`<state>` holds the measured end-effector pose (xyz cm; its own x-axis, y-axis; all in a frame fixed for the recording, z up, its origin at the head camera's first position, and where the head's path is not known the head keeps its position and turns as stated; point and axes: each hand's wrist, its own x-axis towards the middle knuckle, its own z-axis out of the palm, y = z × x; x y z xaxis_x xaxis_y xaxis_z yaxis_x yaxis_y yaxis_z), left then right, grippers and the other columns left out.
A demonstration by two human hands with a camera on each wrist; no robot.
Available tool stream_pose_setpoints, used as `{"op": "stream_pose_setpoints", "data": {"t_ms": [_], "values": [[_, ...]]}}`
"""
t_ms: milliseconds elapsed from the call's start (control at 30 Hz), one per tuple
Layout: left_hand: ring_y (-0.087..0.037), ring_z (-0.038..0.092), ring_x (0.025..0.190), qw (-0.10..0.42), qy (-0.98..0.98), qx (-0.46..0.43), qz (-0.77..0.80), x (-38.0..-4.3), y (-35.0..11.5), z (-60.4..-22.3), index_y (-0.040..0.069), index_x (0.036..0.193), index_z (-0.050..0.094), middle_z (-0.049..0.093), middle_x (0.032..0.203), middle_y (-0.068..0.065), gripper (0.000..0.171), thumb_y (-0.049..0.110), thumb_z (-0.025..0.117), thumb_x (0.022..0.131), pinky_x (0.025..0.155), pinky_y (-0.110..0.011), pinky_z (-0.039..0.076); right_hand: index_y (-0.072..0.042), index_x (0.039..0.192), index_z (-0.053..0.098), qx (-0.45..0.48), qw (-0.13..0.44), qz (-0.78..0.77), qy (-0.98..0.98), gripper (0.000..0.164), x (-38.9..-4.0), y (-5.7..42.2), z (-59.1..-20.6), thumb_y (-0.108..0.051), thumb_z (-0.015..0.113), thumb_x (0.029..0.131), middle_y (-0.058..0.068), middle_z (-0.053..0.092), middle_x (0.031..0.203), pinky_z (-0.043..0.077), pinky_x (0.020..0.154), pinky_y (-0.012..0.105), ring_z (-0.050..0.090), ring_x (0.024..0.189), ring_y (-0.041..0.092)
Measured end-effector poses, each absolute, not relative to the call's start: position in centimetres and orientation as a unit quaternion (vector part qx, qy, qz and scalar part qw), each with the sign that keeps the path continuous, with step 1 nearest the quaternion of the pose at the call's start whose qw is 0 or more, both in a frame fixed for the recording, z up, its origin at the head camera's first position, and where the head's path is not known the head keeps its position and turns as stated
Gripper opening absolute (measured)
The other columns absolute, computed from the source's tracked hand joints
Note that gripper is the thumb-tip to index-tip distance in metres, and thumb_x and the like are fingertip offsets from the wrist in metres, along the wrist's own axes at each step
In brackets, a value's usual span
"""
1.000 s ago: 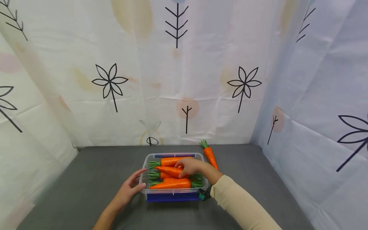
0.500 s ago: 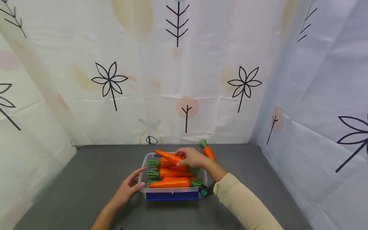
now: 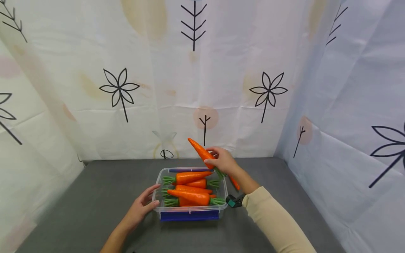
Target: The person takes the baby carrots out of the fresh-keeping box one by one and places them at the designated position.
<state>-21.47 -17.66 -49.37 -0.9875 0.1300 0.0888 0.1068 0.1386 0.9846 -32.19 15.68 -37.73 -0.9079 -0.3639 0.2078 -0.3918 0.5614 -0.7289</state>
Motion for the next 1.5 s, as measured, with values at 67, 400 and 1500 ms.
{"op": "stream_pose_setpoints", "data": {"t_ms": [67, 400, 1500], "values": [[-0.039, 0.05, 0.121, 0.007, 0.756, 0.079, 0.65, -21.5, -17.7, -49.4, 0.018, 0.141, 0.051, 0.05, 0.139, -0.019, 0.052, 0.012, 0.067, 0.092, 0.091, -0.048, 0.048, -0.008, 0.134, 0.056, 0.206, 0.034, 0.417, -0.884, 0.048, -32.4, 16.4, -37.8, -0.022, 0.071, 0.091, 0.015, 0.062, 0.117, 0.054, 0.074, 0.038, 0.062, 0.097, 0.029], [-0.038, 0.051, 0.121, 0.006, 0.762, 0.074, 0.643, -21.5, -17.6, -49.4, 0.018, 0.141, 0.051, 0.049, 0.139, -0.017, 0.053, 0.014, 0.067, 0.092, 0.092, -0.05, 0.047, -0.004, 0.134, 0.055, 0.134, 0.071, 0.45, -0.88, 0.049, -33.0, 19.5, -38.8, -0.019, 0.071, 0.09, 0.022, 0.06, 0.12, 0.055, 0.075, 0.041, 0.061, 0.1, 0.035], [-0.041, 0.05, 0.12, 0.012, 0.754, 0.084, 0.651, -21.4, -17.6, -49.4, 0.015, 0.142, 0.049, 0.048, 0.138, -0.023, 0.052, 0.013, 0.066, 0.092, 0.092, -0.049, 0.047, 0.009, 0.123, 0.058, -0.007, 0.07, 0.323, -0.944, 0.046, -33.4, 25.7, -45.8, -0.019, 0.071, 0.089, 0.028, 0.062, 0.11, 0.05, 0.076, 0.048, 0.06, 0.092, 0.039]]}}
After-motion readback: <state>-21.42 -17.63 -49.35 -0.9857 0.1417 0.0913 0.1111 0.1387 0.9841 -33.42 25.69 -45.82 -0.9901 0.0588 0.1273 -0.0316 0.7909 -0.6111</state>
